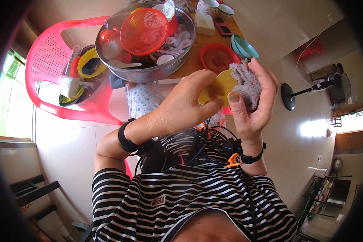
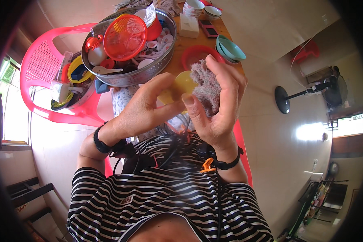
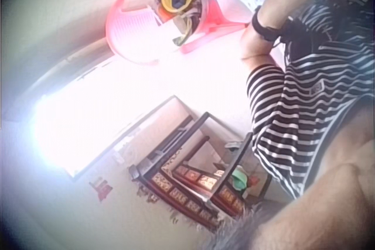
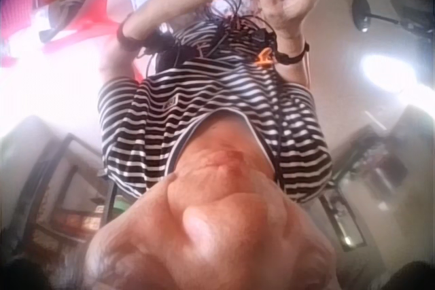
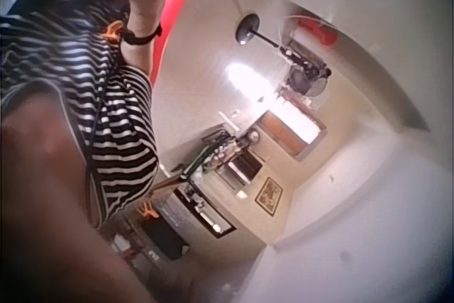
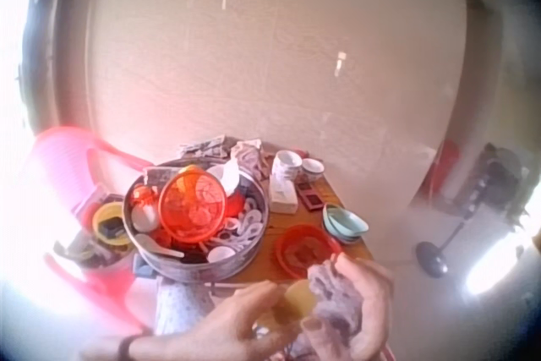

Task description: The person wipes various objects including a plastic bottle, a white bowl, a yellow strainer, and several yellow dishes with a cloth before placing them in a container.

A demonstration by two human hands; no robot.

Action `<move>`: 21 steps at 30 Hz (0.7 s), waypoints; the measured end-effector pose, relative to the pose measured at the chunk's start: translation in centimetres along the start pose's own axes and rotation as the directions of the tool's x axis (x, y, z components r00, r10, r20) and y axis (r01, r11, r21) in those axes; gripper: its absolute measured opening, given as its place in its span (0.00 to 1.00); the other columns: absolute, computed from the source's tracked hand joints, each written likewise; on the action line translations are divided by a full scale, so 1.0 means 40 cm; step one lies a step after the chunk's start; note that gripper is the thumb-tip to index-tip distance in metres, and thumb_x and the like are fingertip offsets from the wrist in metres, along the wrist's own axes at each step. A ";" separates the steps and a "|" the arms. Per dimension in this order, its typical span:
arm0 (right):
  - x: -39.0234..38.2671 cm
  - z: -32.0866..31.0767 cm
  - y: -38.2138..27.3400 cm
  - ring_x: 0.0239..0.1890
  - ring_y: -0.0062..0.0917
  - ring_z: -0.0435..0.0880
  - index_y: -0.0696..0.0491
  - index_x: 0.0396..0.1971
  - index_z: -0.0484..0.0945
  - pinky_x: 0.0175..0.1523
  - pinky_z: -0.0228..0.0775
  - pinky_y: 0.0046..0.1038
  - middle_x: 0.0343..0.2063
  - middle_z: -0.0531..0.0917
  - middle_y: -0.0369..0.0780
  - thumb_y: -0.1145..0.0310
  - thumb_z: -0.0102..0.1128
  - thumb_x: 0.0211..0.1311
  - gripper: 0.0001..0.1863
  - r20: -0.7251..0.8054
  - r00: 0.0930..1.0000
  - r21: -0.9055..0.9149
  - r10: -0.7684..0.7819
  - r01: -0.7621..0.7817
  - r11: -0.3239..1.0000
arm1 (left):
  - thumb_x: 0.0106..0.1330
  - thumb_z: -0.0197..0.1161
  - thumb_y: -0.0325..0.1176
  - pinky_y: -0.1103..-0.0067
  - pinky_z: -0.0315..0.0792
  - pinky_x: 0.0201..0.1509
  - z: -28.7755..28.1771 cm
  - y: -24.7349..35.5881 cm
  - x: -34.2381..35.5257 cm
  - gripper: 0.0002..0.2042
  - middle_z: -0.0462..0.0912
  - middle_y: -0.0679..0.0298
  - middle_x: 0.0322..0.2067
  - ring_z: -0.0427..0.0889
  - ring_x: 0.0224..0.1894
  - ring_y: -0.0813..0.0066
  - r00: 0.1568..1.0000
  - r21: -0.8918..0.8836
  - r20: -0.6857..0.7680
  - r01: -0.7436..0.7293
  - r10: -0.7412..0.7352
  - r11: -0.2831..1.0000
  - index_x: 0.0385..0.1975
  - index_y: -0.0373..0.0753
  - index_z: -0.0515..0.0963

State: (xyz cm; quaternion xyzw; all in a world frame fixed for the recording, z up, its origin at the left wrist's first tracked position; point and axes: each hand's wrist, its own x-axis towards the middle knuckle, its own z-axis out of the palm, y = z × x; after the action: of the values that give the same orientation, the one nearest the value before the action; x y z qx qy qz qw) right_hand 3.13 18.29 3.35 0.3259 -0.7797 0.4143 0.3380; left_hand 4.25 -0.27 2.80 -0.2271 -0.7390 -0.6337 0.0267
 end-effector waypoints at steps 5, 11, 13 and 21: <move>0.001 0.009 -0.007 0.56 0.35 0.71 0.60 0.58 0.73 0.63 0.62 0.35 0.54 0.76 0.44 0.64 0.65 0.62 0.26 -0.007 1.000 -0.045 0.000 -0.001 0.999 | 0.53 0.62 0.24 0.68 0.74 0.44 0.004 -0.017 0.000 0.11 0.78 0.50 0.34 0.80 0.38 0.56 1.000 -0.016 -0.005 -0.018 0.017 1.000 0.36 0.29 0.74; 0.018 0.014 -0.045 0.48 0.29 0.77 0.51 0.51 0.81 0.66 0.55 0.42 0.46 0.81 0.34 0.73 0.64 0.53 0.21 0.231 0.945 -0.272 -0.230 0.290 0.918 | 0.53 0.61 0.22 0.71 0.74 0.48 0.010 -0.037 0.003 0.16 0.80 0.51 0.37 0.80 0.42 0.57 0.997 -0.035 -0.008 -0.077 0.077 0.996 0.43 0.29 0.74; 0.014 0.026 -0.045 0.47 0.27 0.78 0.48 0.49 0.82 0.68 0.54 0.41 0.45 0.82 0.31 0.73 0.65 0.50 0.22 0.225 0.940 -0.294 -0.257 0.317 0.902 | 0.53 0.61 0.22 0.72 0.73 0.50 0.015 -0.045 0.002 0.18 0.81 0.52 0.39 0.81 0.43 0.60 0.989 -0.060 -0.040 -0.144 0.142 0.988 0.46 0.29 0.74; 0.024 -0.032 -0.010 0.46 0.30 0.78 0.54 0.49 0.82 0.60 0.64 0.33 0.45 0.82 0.40 0.74 0.60 0.61 0.15 0.130 0.980 -0.433 -0.152 0.194 0.880 | 0.66 0.67 0.32 0.80 0.71 0.54 -0.032 -0.023 0.018 0.18 0.82 0.67 0.45 0.78 0.48 0.82 0.928 -0.385 0.224 0.365 -0.298 0.848 0.53 0.34 0.75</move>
State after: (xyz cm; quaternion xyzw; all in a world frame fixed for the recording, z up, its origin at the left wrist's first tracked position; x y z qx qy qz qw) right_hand 3.22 18.99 4.82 0.3274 -0.8359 0.1783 0.4028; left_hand 2.96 -1.37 2.42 -0.1448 -0.6130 -0.7530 -0.1905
